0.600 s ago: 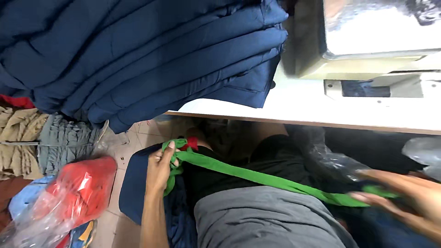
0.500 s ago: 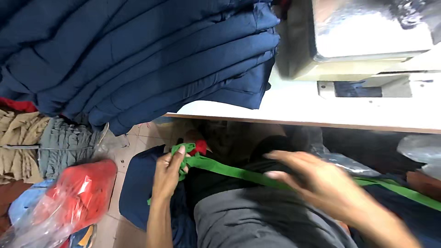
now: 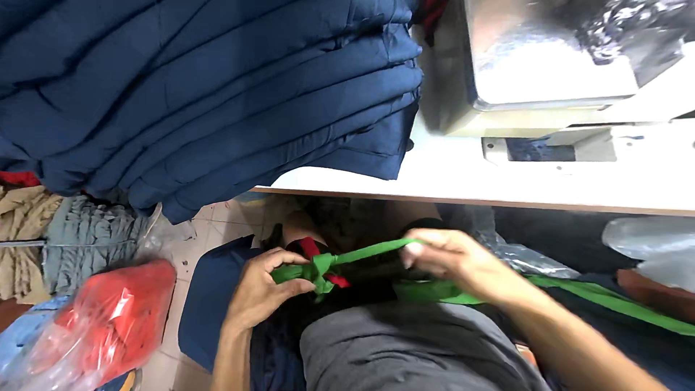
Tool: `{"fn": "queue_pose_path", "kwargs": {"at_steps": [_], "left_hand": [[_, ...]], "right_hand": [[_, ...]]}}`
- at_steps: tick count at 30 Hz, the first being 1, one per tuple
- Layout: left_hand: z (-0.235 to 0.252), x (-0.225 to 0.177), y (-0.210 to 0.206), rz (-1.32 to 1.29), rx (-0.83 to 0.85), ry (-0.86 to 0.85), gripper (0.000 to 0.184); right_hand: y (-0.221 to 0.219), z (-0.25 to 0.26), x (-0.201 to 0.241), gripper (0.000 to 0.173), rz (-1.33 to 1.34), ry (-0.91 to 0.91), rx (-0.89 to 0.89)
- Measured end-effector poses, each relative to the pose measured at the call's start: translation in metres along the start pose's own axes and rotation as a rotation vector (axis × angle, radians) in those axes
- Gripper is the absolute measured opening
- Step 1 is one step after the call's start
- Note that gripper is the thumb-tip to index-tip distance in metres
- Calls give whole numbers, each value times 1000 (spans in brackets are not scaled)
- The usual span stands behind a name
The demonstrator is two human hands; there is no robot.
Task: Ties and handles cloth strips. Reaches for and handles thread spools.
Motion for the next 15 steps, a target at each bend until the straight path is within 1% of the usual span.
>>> {"fn": "queue_pose_path", "kwargs": {"at_steps": [2, 4, 6, 8, 10, 11, 12, 14, 15], "left_hand": [[1, 21, 24, -56, -144, 30, 15], [-1, 42, 28, -172, -201, 76, 10], [0, 48, 16, -255, -194, 123, 8], [3, 45, 5, -280, -173, 121, 8], [7, 34, -4, -246, -106, 83, 11], [10, 26, -9, -186, -59, 51, 18], [14, 16, -14, -66, -8, 19, 30], [20, -7, -36, 219, 85, 3, 65], [23, -21, -53, 308, 128, -3, 78]], "right_hand": [[46, -9, -3, 24, 75, -38, -201], [72, -17, -1, 25, 114, -73, -351], [79, -20, 3, 28, 138, -103, -443], [84, -20, 13, 29, 123, -61, -466], [86, -21, 30, 25, 55, 51, -369], [85, -21, 41, 23, 7, 113, -317], [81, -21, 53, 23, -38, 167, -278], [64, -21, 74, 23, -121, 260, -197], [49, -22, 82, 24, -159, 303, -147]]}}
Point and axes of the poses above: each hand's wrist, its own z-axis towards the middle knuckle, its own y-axis out of the back of the hand, x = y × z, the point moved 6 cm from there along z, towards the middle knuckle, and after that the axes turned 11 degrees about -x, right-handed, at the moved point
